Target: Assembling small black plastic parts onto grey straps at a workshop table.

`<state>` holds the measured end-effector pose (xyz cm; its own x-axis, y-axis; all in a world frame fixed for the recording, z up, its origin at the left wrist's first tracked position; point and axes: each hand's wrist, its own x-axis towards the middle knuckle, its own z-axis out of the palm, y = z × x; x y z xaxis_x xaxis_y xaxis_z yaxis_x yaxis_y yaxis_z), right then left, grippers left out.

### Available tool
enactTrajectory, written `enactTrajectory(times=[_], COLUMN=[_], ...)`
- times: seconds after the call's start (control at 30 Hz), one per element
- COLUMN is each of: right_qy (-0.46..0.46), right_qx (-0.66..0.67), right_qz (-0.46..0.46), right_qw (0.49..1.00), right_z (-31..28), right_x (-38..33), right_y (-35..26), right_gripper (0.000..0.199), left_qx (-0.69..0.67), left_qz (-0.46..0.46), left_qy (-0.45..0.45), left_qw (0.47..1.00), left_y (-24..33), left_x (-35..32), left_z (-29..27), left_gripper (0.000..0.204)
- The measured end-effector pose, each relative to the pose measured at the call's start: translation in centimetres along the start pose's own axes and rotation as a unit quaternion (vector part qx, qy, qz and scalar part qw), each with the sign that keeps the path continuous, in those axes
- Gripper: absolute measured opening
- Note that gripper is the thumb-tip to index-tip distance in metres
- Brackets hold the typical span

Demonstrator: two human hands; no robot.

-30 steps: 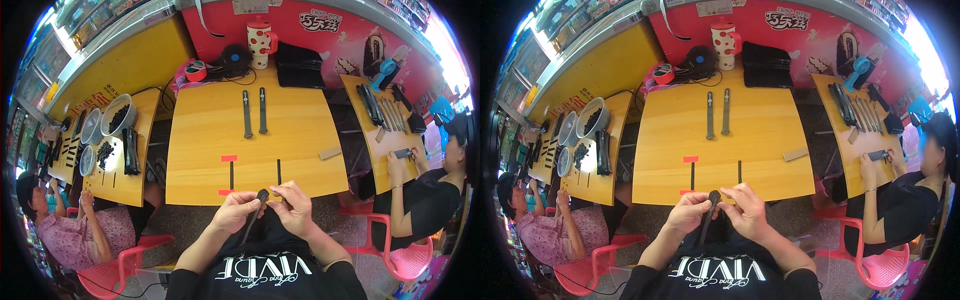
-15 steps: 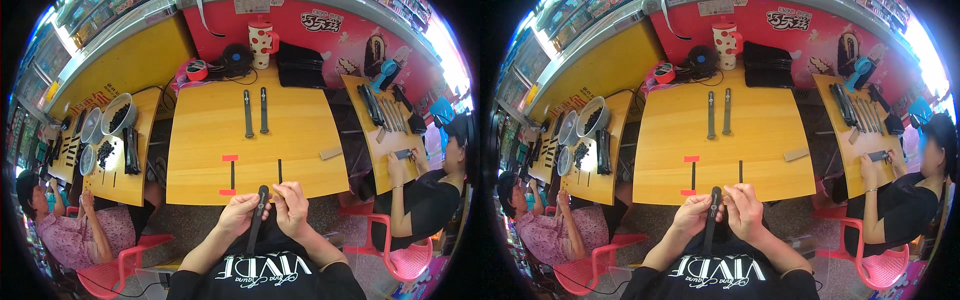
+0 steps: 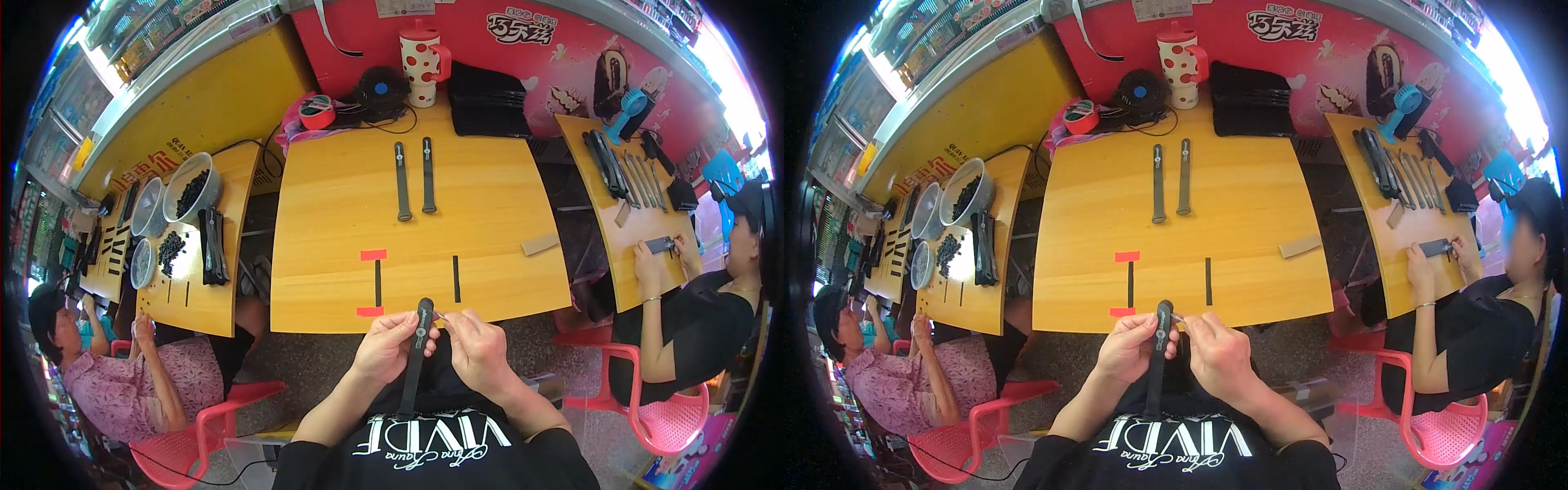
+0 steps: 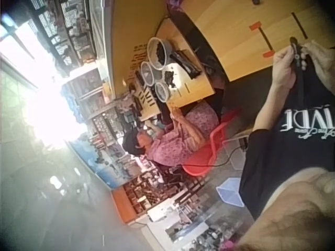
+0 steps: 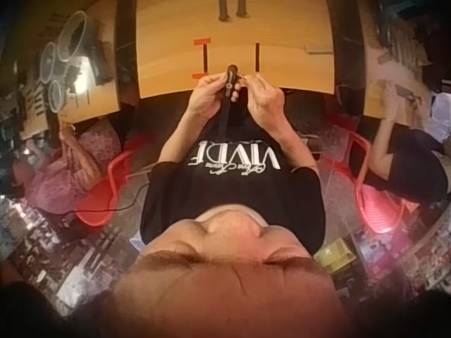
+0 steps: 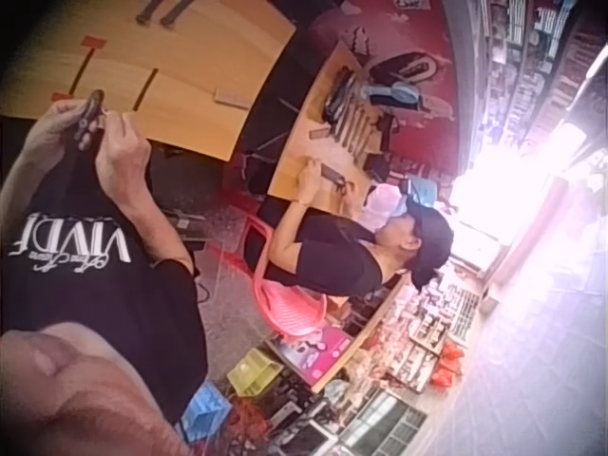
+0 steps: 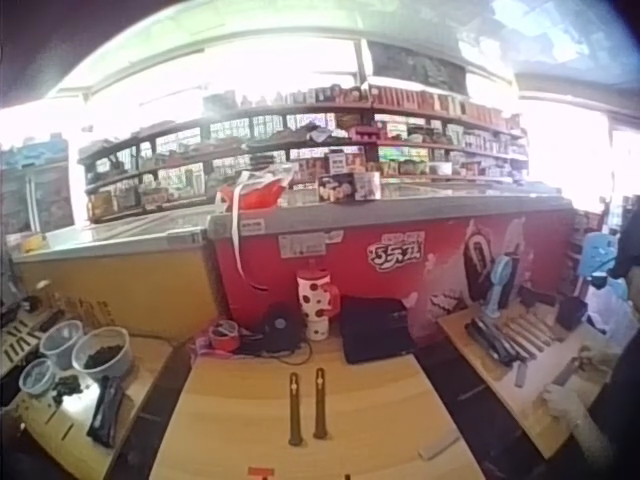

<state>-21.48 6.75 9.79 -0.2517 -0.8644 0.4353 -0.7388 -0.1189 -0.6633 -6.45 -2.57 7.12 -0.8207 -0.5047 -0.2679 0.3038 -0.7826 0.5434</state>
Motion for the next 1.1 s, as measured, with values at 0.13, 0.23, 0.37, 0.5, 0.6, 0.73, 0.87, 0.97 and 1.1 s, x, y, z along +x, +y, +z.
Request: enactTrajectory(times=[0.13,0.23,0.37,0.5,0.6,0.73,0.87,0.97,1.1], right_qy=[-0.007,-0.015,-0.034,-0.079,-0.118,-0.102,-0.026,0.043,0.05], right_qx=[0.008,0.004,0.02,0.098,0.162,0.105,0.094,-0.154,-0.193], right_qz=[0.0,0.004,0.0,-0.015,0.0,-0.022,-0.063,-0.208,-0.304], right_qw=[1.0,1.0,0.999,0.992,0.98,0.989,0.993,0.965,0.932], right_z=[0.1,0.0,-0.2,-0.9,-1.6,-0.9,0.0,0.9,0.8], right_x=[-0.2,-0.2,-0.1,1.0,1.7,1.2,0.8,0.2,0.2], right_y=[0.5,0.4,0.4,1.6,1.3,2.0,1.3,1.5,2.8], right_gripper=[0.019,0.02,0.015,0.01,0.008,0.011,0.012,0.01,0.011], left_qx=[0.01,0.015,0.083,0.143,0.158,0.083,0.012,-0.013,-0.037], left_qz=[-0.005,-0.004,0.018,0.015,0.034,0.007,-0.01,-0.001,0.033], left_qy=[0.013,0.019,0.026,0.002,0.006,0.006,-0.035,0.044,0.075], left_qw=[1.0,1.0,0.996,0.99,0.987,0.997,0.999,0.999,0.996], left_y=[-0.2,-0.1,-0.4,-0.3,-0.6,-0.6,-1.0,-1.2,-2.1], left_x=[-0.1,-0.1,-0.3,-0.3,-0.4,-0.2,-0.2,-0.1,0.2], left_z=[-0.3,-0.1,-0.7,-1.2,-1.1,0.1,-1.0,-0.1,0.0], left_gripper=[0.032,0.03,0.025,0.023,0.022,0.023,0.026,0.025,0.025])
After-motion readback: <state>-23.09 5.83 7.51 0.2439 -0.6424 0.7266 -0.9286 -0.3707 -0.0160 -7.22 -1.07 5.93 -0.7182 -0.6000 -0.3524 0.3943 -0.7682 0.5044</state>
